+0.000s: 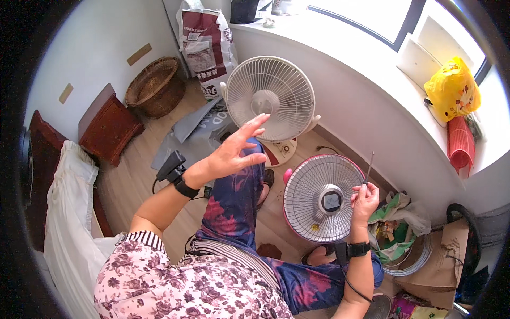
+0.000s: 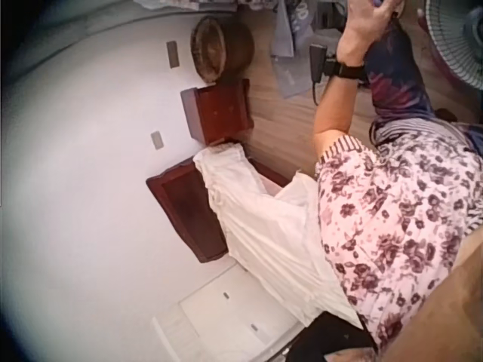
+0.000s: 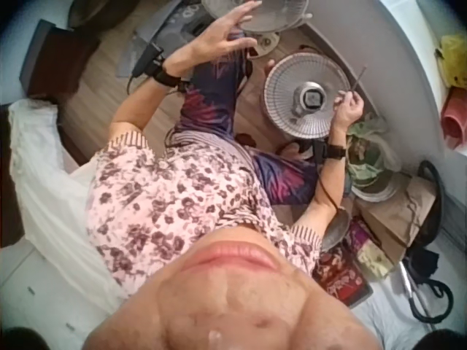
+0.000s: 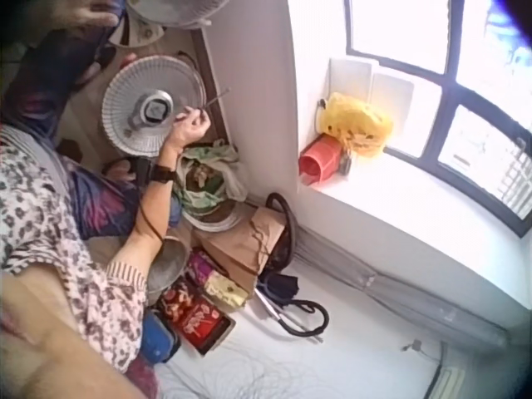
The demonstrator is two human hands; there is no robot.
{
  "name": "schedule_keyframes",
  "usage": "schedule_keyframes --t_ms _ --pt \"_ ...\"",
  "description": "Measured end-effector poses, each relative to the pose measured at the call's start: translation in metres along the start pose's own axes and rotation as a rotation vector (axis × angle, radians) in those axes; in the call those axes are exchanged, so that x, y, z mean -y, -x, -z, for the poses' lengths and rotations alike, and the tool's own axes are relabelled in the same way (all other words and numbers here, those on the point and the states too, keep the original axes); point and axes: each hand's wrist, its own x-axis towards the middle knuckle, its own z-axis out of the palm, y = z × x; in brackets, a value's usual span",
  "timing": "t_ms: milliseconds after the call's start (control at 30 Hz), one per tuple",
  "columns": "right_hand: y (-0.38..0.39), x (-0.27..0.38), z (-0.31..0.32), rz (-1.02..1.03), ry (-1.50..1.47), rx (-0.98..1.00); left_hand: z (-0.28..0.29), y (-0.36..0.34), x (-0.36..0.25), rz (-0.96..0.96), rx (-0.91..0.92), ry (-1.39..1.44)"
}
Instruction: The person uses a screwdriver to loosen or tighten the grilles of two electric fans while sitting on the floor.
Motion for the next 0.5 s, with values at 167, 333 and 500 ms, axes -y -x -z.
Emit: schedule_keyframes --t_ms 167,333,500 --pt "0.0 -0.005 0.0 -0.035 0.017 0.008 -0.02 -0.026 0.049 0.173 -0.148 0.36" --pt "-0.002 0.002 -0.011 -0.05 0.016 0.03 -0.029 -0.062 0.129 0.249 -0.12 0.19" --pt "-0.005 -0.002 -0.015 -0.039 0.005 0.044 -0.041 -0.064 0.15 0.248 0.457 -0.353"
